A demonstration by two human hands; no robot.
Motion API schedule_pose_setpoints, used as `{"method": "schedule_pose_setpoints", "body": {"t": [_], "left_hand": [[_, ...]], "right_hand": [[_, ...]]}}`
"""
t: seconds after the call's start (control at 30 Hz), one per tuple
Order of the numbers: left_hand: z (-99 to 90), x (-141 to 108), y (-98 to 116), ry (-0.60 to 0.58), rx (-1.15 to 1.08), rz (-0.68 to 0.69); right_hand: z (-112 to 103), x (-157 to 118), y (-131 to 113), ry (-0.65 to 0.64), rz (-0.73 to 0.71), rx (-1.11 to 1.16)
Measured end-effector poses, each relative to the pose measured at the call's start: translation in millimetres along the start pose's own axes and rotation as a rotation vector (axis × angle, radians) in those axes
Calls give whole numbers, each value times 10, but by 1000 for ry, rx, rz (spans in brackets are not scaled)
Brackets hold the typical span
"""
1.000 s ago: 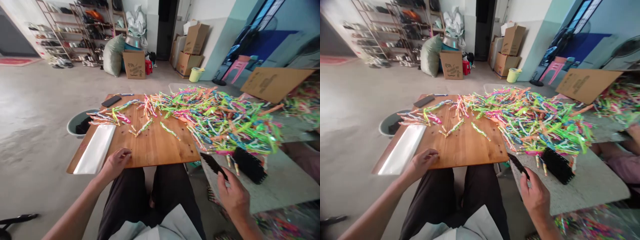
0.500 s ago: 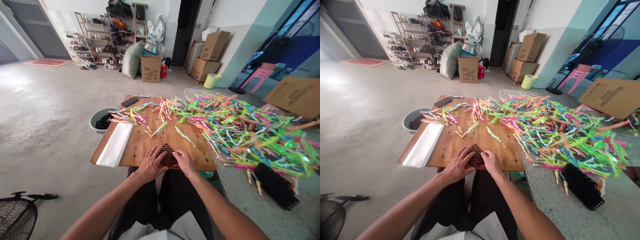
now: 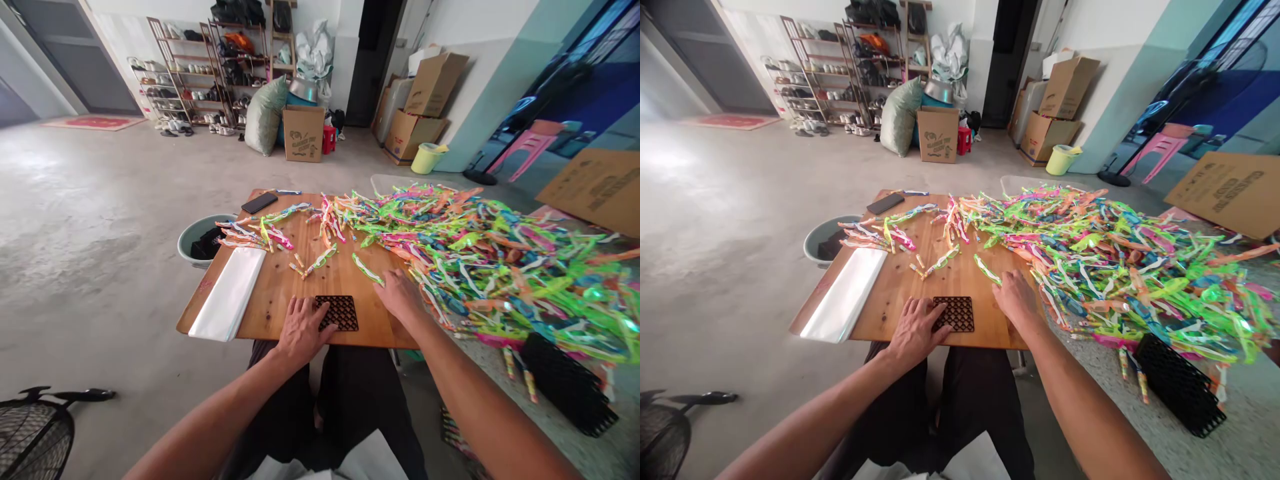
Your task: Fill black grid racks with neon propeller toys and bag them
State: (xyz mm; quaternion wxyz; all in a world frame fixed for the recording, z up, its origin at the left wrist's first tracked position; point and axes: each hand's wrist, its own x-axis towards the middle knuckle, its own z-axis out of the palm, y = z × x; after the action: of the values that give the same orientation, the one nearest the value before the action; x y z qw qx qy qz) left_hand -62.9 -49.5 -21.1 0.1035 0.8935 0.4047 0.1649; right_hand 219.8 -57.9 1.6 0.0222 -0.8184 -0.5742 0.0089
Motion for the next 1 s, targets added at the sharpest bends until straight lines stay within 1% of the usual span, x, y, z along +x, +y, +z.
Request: {"method": "schedule_pose_setpoints", "body": {"t": [0.07,0.1,0.17,0.23,0.33,0.4,0.47,0.53,0.57,0.63,0.7,0.73,0.8,0.87,1.0], "left_hand": [[-65,180,-123,12,-12,-42],[-101,298,-204,17,-4,-74],[-163,565,-372,12,46,-149],[-195,822,-508,-50,103,-208],[-191,1087,-603,-180,125,-234],[-182,1156,-613,-204,94,-243],[-184,1144,-607,-166,14,-306],[-187,1065,-592,-98,-148,-407],[-182,1007,-578,-73,-274,-448],[-145,877,-528,-62,-609,-498],[-73,760,-451,-92,-946,-515],[-29,719,-406,-108,-1069,-521],[55,676,-316,-123,-1182,-532],[118,676,-244,-141,-1152,-541],[181,705,-190,-146,-934,-499]], "right_hand": [[17,29,59,-99,16,-58],[38,28,84,-123,17,-70],[89,12,132,-138,21,-69],[128,-10,176,-142,32,-36],[135,-55,217,-162,59,138],[119,-111,202,-192,87,381],[113,-188,134,-233,124,703],[130,-269,13,-271,130,1016],[146,-302,-62,-291,122,1138],[186,-337,-218,-329,89,1285],[225,-330,-356,-345,72,1315],[241,-314,-410,-339,70,1290],[263,-270,-480,-312,69,1198],[278,-229,-511,-283,65,1098],[305,-198,-527,-239,29,1013]]}}
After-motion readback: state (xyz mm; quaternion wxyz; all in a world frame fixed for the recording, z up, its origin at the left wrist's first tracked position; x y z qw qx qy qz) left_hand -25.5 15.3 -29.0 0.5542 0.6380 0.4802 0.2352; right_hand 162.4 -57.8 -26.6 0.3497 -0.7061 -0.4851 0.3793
